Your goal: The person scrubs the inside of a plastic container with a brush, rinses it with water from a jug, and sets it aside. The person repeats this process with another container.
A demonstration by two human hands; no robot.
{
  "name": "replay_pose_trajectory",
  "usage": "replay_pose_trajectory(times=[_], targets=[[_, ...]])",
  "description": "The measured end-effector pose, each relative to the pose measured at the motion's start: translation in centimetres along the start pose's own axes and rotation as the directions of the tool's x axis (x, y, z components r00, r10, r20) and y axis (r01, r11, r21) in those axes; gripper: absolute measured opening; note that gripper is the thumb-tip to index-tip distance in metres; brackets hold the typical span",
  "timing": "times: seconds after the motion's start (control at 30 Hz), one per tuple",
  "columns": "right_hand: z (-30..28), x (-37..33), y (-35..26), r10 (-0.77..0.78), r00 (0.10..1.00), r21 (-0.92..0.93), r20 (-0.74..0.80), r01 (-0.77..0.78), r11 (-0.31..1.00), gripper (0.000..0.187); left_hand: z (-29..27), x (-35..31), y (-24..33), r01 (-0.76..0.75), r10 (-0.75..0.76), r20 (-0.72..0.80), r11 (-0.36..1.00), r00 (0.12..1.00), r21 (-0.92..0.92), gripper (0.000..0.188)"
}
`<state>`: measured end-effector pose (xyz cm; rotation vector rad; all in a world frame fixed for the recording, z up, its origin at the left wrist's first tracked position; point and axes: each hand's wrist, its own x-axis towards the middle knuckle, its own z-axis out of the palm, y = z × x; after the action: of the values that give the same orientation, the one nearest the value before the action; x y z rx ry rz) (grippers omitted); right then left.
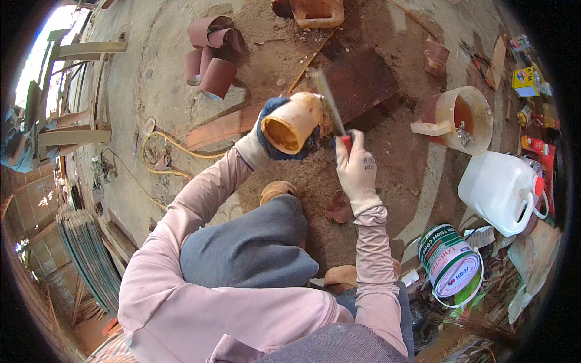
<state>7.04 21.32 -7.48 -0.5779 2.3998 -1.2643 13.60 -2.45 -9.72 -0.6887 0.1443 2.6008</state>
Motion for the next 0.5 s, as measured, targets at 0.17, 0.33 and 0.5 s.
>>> replay_pose_trajectory(times=[0.17, 0.33, 0.5], targets=[[-2.9, 1.3, -1.8, -0.271, 0.940, -0.038, -0.207, 0.269, 0.962, 0.025, 0.9, 0.3, 1.8, 0.031, -0.036, 0.204, 0.999, 0.978, 0.025, 0.070], [-2.1, -0.9, -2.5, -0.432, 0.902, -0.424, -0.022, 0.383, 0.821, 0.025, -3.2, 0.8, 2.7, -0.311, 0.314, 0.089, 0.783, 0.945, 0.539, 0.066], [-1.1, 0.0, -0.7, -0.368, 0.925, -0.361, -0.096, 0.312, 0.879, 0.017, 2.3, -0.6, 2.6, -0.224, 0.286, 0.003, 0.744, 0.958, 0.629, 0.064]])
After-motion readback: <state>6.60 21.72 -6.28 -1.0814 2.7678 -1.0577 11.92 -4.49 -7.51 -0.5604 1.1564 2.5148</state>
